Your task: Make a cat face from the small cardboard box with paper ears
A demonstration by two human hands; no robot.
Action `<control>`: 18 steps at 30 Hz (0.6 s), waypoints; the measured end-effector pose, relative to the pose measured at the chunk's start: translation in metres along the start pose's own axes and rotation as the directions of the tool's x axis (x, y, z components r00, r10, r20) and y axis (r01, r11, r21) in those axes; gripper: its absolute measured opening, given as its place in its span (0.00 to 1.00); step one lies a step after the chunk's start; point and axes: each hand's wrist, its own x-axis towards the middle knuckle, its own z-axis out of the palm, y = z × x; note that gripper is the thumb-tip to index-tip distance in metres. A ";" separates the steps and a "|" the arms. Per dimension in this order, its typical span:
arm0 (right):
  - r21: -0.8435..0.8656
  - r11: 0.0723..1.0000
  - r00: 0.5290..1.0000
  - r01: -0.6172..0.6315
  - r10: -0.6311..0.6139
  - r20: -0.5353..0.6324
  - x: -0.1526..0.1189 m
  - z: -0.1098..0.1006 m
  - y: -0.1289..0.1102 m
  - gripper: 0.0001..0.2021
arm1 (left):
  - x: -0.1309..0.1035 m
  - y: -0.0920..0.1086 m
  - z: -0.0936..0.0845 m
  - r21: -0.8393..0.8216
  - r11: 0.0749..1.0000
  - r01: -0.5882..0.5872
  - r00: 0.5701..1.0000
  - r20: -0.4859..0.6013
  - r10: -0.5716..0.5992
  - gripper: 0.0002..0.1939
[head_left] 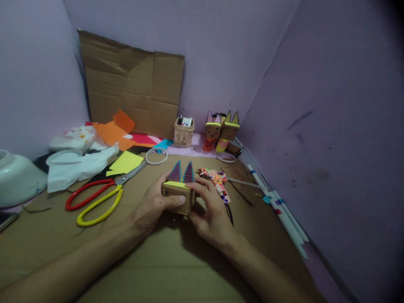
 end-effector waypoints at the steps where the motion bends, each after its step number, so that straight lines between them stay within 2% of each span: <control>1: -0.008 1.000 1.000 0.004 -0.004 -0.001 0.000 0.000 0.000 0.31 | 0.000 0.000 0.000 -0.003 1.000 0.003 1.000 -0.005 -0.003 0.36; 18: -0.026 0.999 1.000 0.024 -0.024 0.019 -0.002 -0.001 -0.001 0.34 | -0.005 0.005 0.006 -0.040 0.998 0.050 0.996 -0.069 -0.053 0.36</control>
